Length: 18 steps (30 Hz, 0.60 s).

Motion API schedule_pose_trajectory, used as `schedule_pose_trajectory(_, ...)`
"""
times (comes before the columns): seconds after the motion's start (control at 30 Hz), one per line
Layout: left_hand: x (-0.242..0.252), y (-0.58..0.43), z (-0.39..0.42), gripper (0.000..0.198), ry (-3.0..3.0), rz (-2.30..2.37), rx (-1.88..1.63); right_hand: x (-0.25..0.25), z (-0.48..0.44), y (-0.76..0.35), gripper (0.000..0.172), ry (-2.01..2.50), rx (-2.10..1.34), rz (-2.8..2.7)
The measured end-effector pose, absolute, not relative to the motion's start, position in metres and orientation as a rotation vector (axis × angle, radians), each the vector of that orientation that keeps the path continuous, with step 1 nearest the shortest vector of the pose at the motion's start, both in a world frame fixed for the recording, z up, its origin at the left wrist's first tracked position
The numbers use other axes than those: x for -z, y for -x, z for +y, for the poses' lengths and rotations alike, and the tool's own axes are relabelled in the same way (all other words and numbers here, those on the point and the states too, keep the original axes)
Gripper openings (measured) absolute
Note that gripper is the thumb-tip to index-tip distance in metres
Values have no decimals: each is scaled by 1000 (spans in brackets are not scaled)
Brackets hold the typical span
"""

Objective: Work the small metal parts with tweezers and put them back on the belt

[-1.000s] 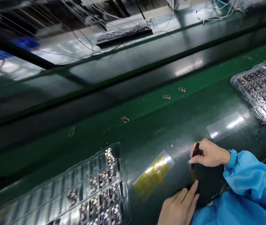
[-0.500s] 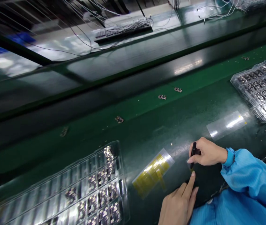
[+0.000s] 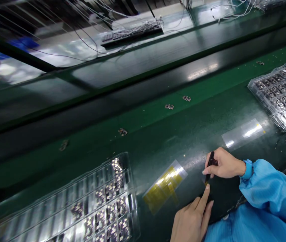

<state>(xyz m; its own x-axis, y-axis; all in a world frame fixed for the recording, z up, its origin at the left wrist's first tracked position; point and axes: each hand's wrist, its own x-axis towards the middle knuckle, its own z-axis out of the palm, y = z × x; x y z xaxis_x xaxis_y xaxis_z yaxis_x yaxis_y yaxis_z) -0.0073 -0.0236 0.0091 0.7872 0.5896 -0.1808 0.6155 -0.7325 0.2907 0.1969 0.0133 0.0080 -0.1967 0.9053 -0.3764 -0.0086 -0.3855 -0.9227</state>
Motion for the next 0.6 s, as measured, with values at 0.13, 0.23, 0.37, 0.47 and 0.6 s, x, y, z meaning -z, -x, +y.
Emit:
schedule_pose_trajectory(0.13,-9,8,-25,41,-2627,922,101,-7,10,-195,23,1386,-1579,-1206)
schedule_pose_trajectory(0.23,-7,9,-25,40,-2625,925,62,-7,9,-195,22,1405,-1537,-1254)
schedule_pose_trajectory(0.37,-6,8,-24,40,-2622,939,27,-7,8,-196,23,1398,-1548,-1229)
schedule_pose_trajectory(0.47,-5,6,-24,40,-2598,956,42,-9,9,-197,26,1353,-1631,-1085)
schedule_pose_trajectory(0.6,-5,6,-26,42,-2539,947,38,-11,12,-198,30,1358,-1652,-882)
